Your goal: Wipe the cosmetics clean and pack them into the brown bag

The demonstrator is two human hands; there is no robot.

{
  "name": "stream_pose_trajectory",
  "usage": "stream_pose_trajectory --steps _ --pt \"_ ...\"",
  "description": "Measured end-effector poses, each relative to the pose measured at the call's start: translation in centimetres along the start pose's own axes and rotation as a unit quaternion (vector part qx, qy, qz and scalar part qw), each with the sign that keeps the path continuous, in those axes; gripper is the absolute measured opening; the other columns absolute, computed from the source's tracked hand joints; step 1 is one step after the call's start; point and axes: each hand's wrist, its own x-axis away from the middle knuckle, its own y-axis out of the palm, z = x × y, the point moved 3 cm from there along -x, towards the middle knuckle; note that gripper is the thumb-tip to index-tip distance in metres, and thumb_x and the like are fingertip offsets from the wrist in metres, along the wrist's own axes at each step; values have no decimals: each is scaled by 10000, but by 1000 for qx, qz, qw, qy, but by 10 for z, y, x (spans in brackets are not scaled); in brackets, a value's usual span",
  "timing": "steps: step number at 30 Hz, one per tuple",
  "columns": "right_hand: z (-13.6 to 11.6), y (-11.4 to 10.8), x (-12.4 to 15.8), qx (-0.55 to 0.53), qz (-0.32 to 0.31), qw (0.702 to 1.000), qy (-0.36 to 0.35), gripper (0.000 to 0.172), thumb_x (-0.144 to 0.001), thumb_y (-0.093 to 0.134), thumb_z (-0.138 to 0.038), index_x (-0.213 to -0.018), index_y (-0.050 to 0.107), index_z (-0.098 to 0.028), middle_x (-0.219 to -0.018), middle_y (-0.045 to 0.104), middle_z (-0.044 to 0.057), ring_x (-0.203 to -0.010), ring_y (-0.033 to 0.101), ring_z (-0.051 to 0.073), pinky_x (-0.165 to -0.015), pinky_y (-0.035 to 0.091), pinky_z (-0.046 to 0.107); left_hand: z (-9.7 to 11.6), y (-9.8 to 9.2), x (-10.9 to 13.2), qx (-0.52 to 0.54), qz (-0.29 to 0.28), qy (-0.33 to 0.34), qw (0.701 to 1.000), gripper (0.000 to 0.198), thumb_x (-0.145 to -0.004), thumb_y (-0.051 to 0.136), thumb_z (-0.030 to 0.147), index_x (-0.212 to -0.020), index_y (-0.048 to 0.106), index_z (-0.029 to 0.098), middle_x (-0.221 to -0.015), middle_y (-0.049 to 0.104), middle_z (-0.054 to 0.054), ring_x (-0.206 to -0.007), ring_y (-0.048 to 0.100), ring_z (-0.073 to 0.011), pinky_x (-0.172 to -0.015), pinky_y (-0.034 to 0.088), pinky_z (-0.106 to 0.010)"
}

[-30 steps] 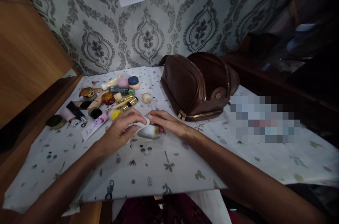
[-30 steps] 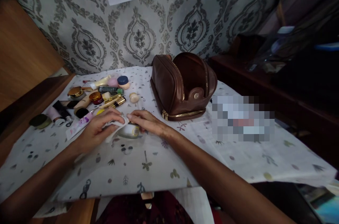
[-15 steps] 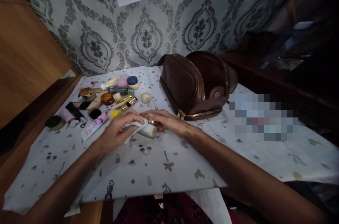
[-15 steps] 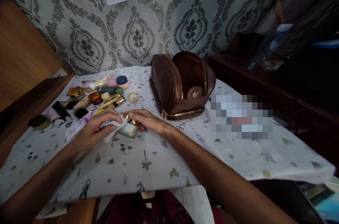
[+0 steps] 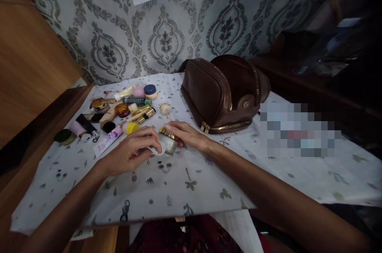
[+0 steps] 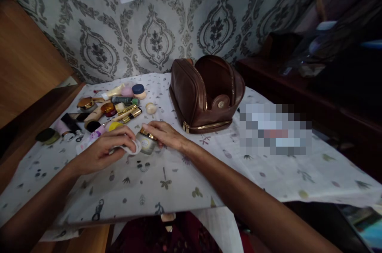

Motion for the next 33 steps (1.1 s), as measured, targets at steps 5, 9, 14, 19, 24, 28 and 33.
stream_pose_trajectory --steps 5,9,14,19,24,28,33 --pt "4 -2 -1 -56 -25 998 -6 547 -856 585 -609 -1139 643 -144 -687 504 -38 -516 467 85 -504 431 230 -10 -1 4 22 29 -22 999 192 -905 472 75 -922 626 189 -971 585 -44 -928 594 -166 -791 465 -267" --pt "5 -2 0 -83 -44 995 -19 521 -874 617 -478 -1273 622 -143 -705 549 -25 -538 465 86 -533 455 234 -13 1 -1 3 84 -13 996 181 -931 501 116 -1017 638 199 -992 603 -47 -951 594 -173 -842 467 -290" --pt "4 -2 1 -70 -49 996 -40 492 -883 611 -524 -1192 674 -146 -809 606 13 -548 455 75 -517 441 223 -7 4 -8 -29 90 8 995 215 -948 476 106 -1063 628 204 -1018 583 -49 -981 578 -171 -856 458 -297" --pt "6 0 -1 -54 -30 997 -36 535 -890 574 -595 -1181 678 -158 -866 609 28 -567 465 74 -501 426 210 1 0 -3 -38 22 7 999 253 -902 440 32 -942 626 198 -1017 579 -45 -963 581 -163 -835 458 -280" --pt "8 0 -3 -60 -39 997 -35 531 -883 579 -601 -1167 671 -163 -819 599 11 -548 459 72 -501 424 210 2 -4 3 -24 -10 -10 1000 212 -889 453 55 -859 616 188 -939 583 -35 -879 596 -156 -782 463 -263" --pt "7 -4 -1 -62 -56 996 -23 494 -880 616 -510 -1229 643 -160 -764 615 -2 -546 501 88 -535 419 229 -3 -2 1 -10 34 -32 999 204 -909 458 69 -914 621 191 -973 589 -42 -919 594 -157 -801 464 -258" --pt "1 -6 4 -46 -64 996 -31 474 -895 588 -474 -1237 627 -148 -638 559 -33 -542 514 104 -556 391 230 1 3 -8 -48 88 6 995 214 -944 468 102 -1027 637 204 -1008 584 -51 -962 578 -172 -831 461 -285"
